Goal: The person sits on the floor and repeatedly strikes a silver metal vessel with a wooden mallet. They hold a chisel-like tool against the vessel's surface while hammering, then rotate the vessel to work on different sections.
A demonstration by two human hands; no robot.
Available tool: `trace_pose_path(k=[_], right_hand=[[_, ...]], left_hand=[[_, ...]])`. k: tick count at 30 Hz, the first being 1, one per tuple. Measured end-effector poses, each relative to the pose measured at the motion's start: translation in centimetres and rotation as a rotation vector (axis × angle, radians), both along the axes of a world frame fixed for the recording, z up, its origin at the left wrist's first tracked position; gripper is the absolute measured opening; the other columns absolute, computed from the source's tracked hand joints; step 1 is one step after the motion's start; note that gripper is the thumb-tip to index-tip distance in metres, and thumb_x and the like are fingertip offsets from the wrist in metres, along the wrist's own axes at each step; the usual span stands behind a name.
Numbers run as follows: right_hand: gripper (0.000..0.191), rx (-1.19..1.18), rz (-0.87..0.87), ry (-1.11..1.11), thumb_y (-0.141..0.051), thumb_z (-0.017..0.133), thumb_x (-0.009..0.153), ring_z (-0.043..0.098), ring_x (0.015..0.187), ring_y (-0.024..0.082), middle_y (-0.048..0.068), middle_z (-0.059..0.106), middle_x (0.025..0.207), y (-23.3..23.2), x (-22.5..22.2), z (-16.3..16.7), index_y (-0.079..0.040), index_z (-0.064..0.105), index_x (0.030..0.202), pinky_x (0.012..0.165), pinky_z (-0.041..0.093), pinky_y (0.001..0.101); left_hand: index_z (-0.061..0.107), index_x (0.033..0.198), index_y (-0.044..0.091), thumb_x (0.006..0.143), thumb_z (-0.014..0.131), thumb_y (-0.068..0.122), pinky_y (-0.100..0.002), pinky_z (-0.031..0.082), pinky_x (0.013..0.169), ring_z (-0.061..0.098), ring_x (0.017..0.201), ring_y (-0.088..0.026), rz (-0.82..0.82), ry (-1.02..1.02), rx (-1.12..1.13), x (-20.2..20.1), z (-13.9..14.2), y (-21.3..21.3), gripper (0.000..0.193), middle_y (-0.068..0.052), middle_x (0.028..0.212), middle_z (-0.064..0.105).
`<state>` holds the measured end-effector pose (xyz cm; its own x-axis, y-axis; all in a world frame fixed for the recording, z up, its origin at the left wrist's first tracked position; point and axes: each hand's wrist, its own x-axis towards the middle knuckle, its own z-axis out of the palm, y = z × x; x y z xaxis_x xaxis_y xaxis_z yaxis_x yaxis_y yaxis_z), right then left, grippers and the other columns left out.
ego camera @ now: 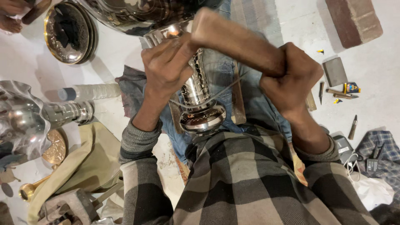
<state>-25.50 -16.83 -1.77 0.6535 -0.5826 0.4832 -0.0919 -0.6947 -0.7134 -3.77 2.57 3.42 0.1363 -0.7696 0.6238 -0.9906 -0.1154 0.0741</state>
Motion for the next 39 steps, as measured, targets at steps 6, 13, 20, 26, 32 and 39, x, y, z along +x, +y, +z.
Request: trace_pose_path(k=[6, 13, 20, 26, 32, 39], right_hand=[[0.022, 0.102, 0.036, 0.015, 0.001, 0.067, 0.072, 0.034, 0.055, 0.021, 0.014, 0.037, 0.062, 0.1, 0.8, 0.3, 0.002, 0.046, 0.081, 0.053, 0.028, 0.0329], [0.021, 0.092, 0.02, -0.104, 0.0, 0.068, 0.08, 0.042, 0.058, 0.02, 0.012, 0.042, 0.067, -0.1, 0.4, -1.7, 0.001, 0.049, 0.087, 0.056, 0.033, 0.0329], [0.02, 0.043, 0.003, -0.085, -0.001, 0.068, 0.077, 0.04, 0.058, 0.024, 0.012, 0.04, 0.068, 0.2, 0.2, -2.0, 0.0, 0.05, 0.085, 0.054, 0.033, 0.036], [0.025, 0.01, -0.036, 0.037, 0.003, 0.069, 0.068, 0.037, 0.056, 0.031, 0.016, 0.037, 0.064, 0.3, -0.1, -1.2, 0.002, 0.047, 0.08, 0.054, 0.032, 0.0398], [0.016, 0.585, 0.058, -0.304, 0.002, 0.072, 0.085, 0.055, 0.055, 0.017, 0.01, 0.055, 0.067, 1.3, 0.9, -0.2, -0.001, 0.057, 0.083, 0.05, 0.041, 0.0328], [0.019, 0.054, -0.04, -0.148, 0.009, 0.068, 0.068, 0.049, 0.059, 0.024, 0.015, 0.048, 0.066, 0.4, 0.5, -0.6, 0.006, 0.059, 0.084, 0.058, 0.04, 0.0377]], left_hand=[[0.07, 0.122, 0.013, 0.094, 0.066, 0.001, -0.028, 0.055, 0.054, 0.074, 0.076, -0.015, -0.04, -0.033, 0.018, 0.6, -0.5, 0.0, 0.03, -0.009, 0.107, 0.079], [0.074, 0.124, 0.011, 0.099, 0.07, 0.003, -0.027, 0.055, 0.051, 0.075, 0.076, -0.015, -0.068, -0.047, 0.049, 0.5, 0.0, -0.1, 0.026, -0.007, 0.103, 0.079], [0.073, 0.132, 0.012, 0.103, 0.076, 0.006, -0.028, 0.064, 0.069, 0.079, 0.091, -0.018, -0.106, -0.081, 0.074, 0.7, 0.1, 0.1, 0.029, -0.007, 0.109, 0.077], [0.069, 0.116, 0.013, 0.103, 0.084, 0.019, -0.028, 0.062, 0.071, 0.076, 0.093, -0.019, -0.098, -0.103, 0.145, 1.0, 0.9, -0.2, 0.021, -0.009, 0.112, 0.076], [0.071, 0.133, 0.012, 0.096, 0.077, -0.002, -0.03, 0.057, 0.063, 0.073, 0.087, -0.014, -0.153, -0.09, 0.086, 0.7, 2.3, -0.4, 0.04, -0.001, 0.111, 0.076], [0.07, 0.125, 0.011, 0.098, 0.078, 0.002, -0.027, 0.056, 0.057, 0.071, 0.081, -0.012, -0.135, -0.053, 0.073, 0.8, 1.4, -0.7, 0.03, -0.003, 0.105, 0.076]])
